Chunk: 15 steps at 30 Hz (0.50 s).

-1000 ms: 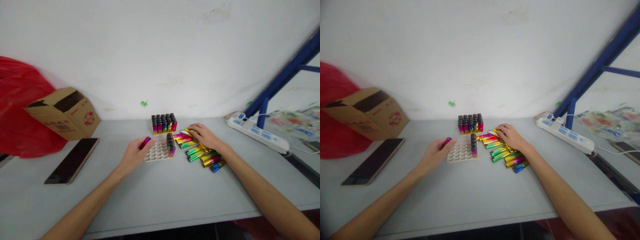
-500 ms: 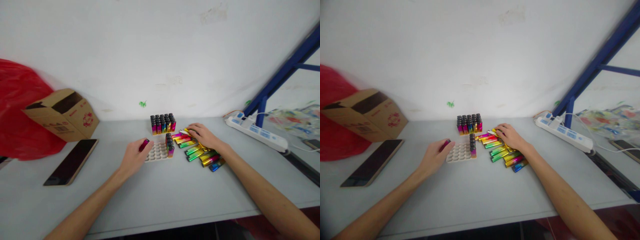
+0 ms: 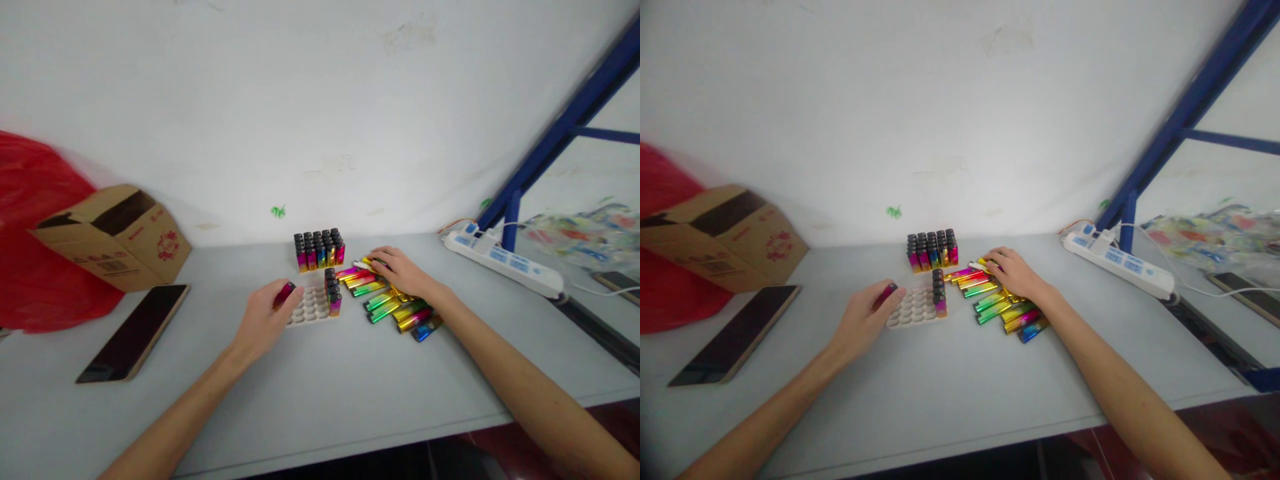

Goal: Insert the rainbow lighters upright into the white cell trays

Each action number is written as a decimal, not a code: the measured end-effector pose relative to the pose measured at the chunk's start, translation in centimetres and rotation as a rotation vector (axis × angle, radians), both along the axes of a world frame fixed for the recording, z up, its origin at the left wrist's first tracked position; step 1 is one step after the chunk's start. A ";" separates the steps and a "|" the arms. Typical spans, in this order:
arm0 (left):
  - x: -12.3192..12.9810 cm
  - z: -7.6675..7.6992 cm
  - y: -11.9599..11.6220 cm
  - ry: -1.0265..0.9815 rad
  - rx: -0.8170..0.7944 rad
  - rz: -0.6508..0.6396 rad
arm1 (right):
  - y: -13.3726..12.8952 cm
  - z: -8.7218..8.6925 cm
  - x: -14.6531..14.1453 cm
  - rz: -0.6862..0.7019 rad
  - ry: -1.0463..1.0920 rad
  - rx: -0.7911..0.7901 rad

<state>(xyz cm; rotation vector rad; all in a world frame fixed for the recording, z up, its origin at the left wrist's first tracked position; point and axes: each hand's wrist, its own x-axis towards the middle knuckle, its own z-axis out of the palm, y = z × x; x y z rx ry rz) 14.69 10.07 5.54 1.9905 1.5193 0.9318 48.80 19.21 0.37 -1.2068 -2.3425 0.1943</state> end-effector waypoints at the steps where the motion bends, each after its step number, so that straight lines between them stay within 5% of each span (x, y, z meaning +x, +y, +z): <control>1: 0.0 0.1 0.0 -0.007 0.019 -0.005 | 0.0 0.0 0.0 -0.001 0.000 0.001; 5: 0.0 0.5 0.0 -0.146 -0.014 -0.003 | 0.0 0.0 0.0 -0.003 -0.003 0.007; 11: 1.5 0.9 1.2 -0.570 -0.339 -0.105 | 0.1 -0.1 -0.1 -0.001 -0.001 0.014; 15: 2.6 1.4 3.1 -0.632 -0.447 -0.178 | 0.0 0.0 -0.1 -0.006 0.009 0.008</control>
